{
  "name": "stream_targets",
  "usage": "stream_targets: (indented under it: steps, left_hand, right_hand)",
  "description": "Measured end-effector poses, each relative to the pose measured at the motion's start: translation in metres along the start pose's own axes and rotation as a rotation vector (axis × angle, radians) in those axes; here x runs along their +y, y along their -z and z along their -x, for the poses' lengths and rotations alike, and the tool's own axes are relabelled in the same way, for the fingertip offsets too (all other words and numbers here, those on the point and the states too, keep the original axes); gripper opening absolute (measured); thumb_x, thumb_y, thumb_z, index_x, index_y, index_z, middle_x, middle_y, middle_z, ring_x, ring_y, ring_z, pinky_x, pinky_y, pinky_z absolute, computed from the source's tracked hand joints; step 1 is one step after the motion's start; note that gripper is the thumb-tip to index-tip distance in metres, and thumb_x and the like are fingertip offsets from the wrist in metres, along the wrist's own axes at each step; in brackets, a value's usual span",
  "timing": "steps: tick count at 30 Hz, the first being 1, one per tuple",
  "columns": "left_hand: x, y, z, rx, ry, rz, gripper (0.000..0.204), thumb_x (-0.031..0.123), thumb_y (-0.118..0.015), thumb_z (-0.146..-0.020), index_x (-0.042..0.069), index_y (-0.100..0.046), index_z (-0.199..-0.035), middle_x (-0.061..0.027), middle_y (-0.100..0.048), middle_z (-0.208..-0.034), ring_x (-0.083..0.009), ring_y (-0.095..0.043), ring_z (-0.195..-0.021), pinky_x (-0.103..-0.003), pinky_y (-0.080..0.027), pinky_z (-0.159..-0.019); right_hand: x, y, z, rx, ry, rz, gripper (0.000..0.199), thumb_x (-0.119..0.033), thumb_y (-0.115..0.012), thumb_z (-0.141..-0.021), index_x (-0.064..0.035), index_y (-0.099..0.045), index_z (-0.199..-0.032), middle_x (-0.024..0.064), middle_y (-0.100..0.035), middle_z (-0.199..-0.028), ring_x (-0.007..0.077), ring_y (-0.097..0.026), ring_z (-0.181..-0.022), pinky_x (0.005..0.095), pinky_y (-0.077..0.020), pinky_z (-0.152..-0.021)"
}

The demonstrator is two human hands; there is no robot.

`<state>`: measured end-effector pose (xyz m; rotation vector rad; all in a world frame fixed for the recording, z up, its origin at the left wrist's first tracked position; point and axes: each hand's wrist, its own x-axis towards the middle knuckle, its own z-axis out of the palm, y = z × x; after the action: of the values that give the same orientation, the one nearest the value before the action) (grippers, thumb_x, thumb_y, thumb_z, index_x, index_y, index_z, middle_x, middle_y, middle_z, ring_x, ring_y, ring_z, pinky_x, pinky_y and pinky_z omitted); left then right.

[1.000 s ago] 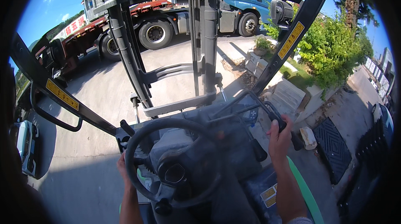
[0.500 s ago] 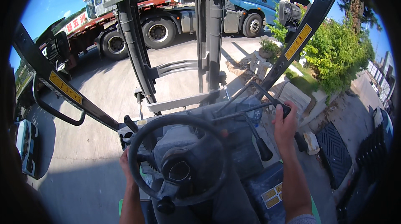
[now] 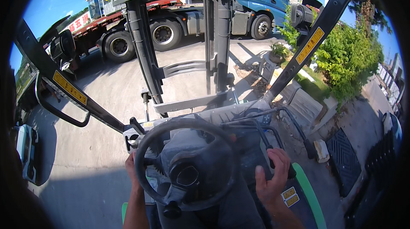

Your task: The person operates a forklift to lift a pallet of boxes and drive it toward a parked truck. The forklift forks are raised, the vehicle is maneuvered into position, and the load is placed onto the truck bed with assistance from a person standing nearby.

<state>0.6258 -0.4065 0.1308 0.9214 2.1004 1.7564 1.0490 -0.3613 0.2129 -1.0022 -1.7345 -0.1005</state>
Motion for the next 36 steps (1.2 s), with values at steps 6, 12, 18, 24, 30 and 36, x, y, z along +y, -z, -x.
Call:
stream_targets:
  steps: [6,12,18,24,30,36]
  left_hand:
    - [0.004,0.001,-0.001,0.022,-0.041,-0.004,0.046,0.03,-0.048,-0.109,-0.006,-0.055,-0.081,-0.01,-0.049,-0.064,-0.0149,-0.042,-0.067,-0.041,-0.041,-0.06]
    - [-0.006,0.001,-0.006,0.017,-0.022,0.125,0.046,0.028,-0.049,-0.109,-0.002,-0.049,-0.074,-0.0044,-0.041,-0.062,-0.0119,-0.038,-0.065,-0.038,-0.035,-0.056]
    - [-0.003,0.003,-0.006,0.007,-0.061,0.159,0.046,0.028,-0.049,-0.11,0.001,-0.046,-0.072,0.0008,-0.041,-0.064,-0.0095,-0.037,-0.066,-0.034,-0.034,-0.055]
    - [0.009,-0.001,-0.003,-0.007,-0.033,0.254,0.048,0.032,-0.049,-0.112,0.003,-0.049,-0.073,0.0035,-0.044,-0.066,-0.0083,-0.04,-0.067,-0.032,-0.037,-0.056]
    - [0.002,0.001,-0.019,0.007,-0.016,0.088,0.044,0.028,-0.052,-0.109,-0.002,-0.054,-0.077,-0.0025,-0.051,-0.066,-0.0102,-0.044,-0.067,-0.035,-0.04,-0.058]
    - [-0.013,0.005,-0.028,0.051,-0.157,0.082,0.051,0.035,-0.051,-0.11,0.0,-0.05,-0.072,-0.0031,-0.044,-0.059,-0.0127,-0.038,-0.06,-0.037,-0.034,-0.052]
  right_hand:
    - [-0.154,-0.057,0.031,-0.351,0.106,-0.601,0.046,-0.023,-0.082,-0.08,-0.004,-0.068,-0.119,0.0126,-0.064,-0.125,0.0348,-0.059,-0.119,0.049,-0.0475,-0.104]
    - [-0.192,-0.099,0.053,-0.493,0.306,-0.599,0.035,-0.02,-0.081,-0.079,-0.0042,-0.07,-0.108,0.0108,-0.068,-0.11,0.0298,-0.062,-0.111,0.0484,-0.0501,-0.099]
    - [-0.132,-0.062,0.07,-0.345,0.177,-0.592,0.016,-0.008,-0.083,-0.076,-0.0086,-0.068,-0.083,0.0066,-0.065,-0.085,0.0267,-0.064,-0.083,0.0456,-0.0516,-0.086]
    - [-0.069,-0.062,0.008,-0.07,-0.287,-0.409,0.015,-0.007,-0.081,-0.083,-0.0032,-0.067,-0.086,0.0103,-0.069,-0.086,0.0292,-0.066,-0.074,0.041,-0.0517,-0.069]
    - [-0.16,-0.192,-0.105,0.013,0.068,-0.542,0.012,-0.009,-0.078,-0.086,-0.0047,-0.067,-0.09,0.0118,-0.068,-0.077,0.0334,-0.066,-0.07,0.0418,-0.0502,-0.067]
    - [-0.205,-0.149,0.053,-0.342,0.411,-0.692,0.014,-0.017,-0.075,-0.088,-0.007,-0.069,-0.096,0.0049,-0.064,-0.091,0.0229,-0.064,-0.089,0.0387,-0.0496,-0.091]
